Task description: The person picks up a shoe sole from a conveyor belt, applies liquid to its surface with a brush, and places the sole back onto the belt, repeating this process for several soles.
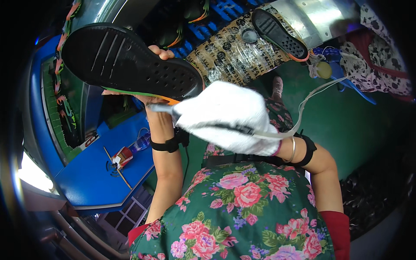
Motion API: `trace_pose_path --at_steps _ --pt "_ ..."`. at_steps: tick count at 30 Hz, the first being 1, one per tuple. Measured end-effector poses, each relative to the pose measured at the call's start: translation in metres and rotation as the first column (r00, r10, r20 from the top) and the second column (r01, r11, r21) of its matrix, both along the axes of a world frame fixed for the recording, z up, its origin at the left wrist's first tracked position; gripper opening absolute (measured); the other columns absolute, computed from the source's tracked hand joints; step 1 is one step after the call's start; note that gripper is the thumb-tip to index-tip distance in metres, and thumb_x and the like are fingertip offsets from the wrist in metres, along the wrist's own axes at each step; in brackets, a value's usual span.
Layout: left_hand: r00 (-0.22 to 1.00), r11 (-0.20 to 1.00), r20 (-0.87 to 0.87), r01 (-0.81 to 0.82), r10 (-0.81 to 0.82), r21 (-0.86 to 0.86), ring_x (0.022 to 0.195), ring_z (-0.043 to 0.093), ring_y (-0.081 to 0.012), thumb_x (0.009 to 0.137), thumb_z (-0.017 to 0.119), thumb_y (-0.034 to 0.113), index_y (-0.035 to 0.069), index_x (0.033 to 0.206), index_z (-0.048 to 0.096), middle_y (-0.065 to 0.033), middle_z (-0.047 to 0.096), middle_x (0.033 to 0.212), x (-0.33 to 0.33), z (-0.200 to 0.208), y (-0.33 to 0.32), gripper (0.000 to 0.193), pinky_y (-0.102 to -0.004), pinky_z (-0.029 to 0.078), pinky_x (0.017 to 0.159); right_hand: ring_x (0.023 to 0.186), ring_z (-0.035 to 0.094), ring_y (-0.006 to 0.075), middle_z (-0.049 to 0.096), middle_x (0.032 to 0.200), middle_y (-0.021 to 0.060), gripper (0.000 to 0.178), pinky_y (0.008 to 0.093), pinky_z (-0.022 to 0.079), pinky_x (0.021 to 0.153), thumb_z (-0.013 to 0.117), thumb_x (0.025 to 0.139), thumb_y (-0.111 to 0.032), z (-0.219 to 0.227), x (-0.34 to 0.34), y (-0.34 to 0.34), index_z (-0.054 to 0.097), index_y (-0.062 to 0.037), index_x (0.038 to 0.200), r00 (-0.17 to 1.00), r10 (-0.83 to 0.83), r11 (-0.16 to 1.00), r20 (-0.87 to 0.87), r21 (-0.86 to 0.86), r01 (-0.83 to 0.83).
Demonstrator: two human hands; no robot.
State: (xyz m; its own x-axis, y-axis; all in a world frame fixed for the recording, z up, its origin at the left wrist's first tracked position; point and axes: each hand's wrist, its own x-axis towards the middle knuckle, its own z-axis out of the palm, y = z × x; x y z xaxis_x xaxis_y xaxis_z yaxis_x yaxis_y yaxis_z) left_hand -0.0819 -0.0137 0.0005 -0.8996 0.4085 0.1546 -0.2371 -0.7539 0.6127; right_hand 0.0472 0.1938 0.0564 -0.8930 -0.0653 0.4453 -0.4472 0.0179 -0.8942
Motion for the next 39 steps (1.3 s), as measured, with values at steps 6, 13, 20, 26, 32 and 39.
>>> trace_pose_path --at_steps 6,13,20,26,32,39 --pt "0.997 0.984 0.025 0.073 -0.078 0.16 0.1 0.061 -0.0283 0.059 0.051 0.103 -0.001 0.12 0.063 -0.0173 0.062 0.105 0.005 0.013 0.016 0.121 -0.0425 0.05 0.094 0.081 0.072 0.0252 0.078 0.1 0.0119 0.022 0.0365 0.056 0.073 0.08 0.079 -0.002 -0.008 -0.001 0.02 0.079 -0.0036 0.101 0.998 -0.054 0.986 -0.02 0.156 0.057" --pt "0.99 0.996 -0.125 0.07 -0.064 0.046 0.099 0.063 -0.03 0.087 0.05 0.085 -0.004 0.119 0.062 -0.0158 0.063 0.106 0.005 0.009 0.016 0.096 -0.0435 0.053 0.091 0.088 0.075 0.0219 0.079 0.098 0.0095 0.02 0.0323 0.059 0.074 0.082 0.08 -0.004 -0.007 0.005 0.016 0.081 -0.0068 0.1 0.962 0.144 0.978 0.234 -0.184 -0.101" --pt "0.979 0.976 -0.076 0.198 -0.191 0.087 0.095 0.064 -0.0322 0.076 0.042 0.098 -0.004 0.127 0.058 -0.0192 0.065 0.108 0.001 0.02 0.019 0.115 -0.042 0.055 0.087 0.08 0.07 0.0249 0.077 0.108 0.0093 0.037 0.0348 0.057 0.069 0.081 0.075 -0.005 -0.021 0.009 0.018 0.077 -0.0095 0.112 0.972 0.05 0.952 -0.231 0.306 0.024" --pt "0.941 0.944 -0.098 0.329 -0.324 0.034 0.099 0.07 -0.0363 0.076 0.032 0.099 0.0 0.143 0.051 -0.0233 0.067 0.115 0.006 0.007 0.004 0.121 -0.046 0.062 0.082 0.08 0.07 0.0243 0.077 0.103 0.0059 0.037 0.0353 0.057 0.07 0.08 0.079 -0.008 -0.022 -0.005 0.016 0.076 -0.0126 0.115 0.935 0.291 0.957 -0.201 0.066 -0.284" --pt "0.895 0.892 -0.001 0.445 -0.446 0.079 0.093 0.07 -0.0354 0.07 0.032 0.102 0.005 0.15 0.045 -0.0245 0.067 0.117 0.009 0.008 0.022 0.126 -0.048 0.061 0.08 0.074 0.068 0.0222 0.074 0.09 0.0041 0.034 0.0324 0.055 0.061 0.083 0.08 -0.012 -0.028 0.013 0.012 0.078 -0.0126 0.113 0.943 0.255 0.943 -0.213 0.271 -0.194" --pt "0.903 0.922 0.211 0.387 -0.374 -0.018 0.096 0.072 -0.0366 0.075 0.03 0.098 0.004 0.15 0.046 -0.0248 0.068 0.118 0.015 -0.004 0.016 0.121 -0.0477 0.064 0.079 0.081 0.071 0.0251 0.077 0.107 0.0083 0.037 0.035 0.057 0.068 0.082 0.077 -0.009 -0.023 0.001 0.019 0.077 -0.0131 0.114 0.903 0.384 0.874 -0.191 0.39 -0.289"
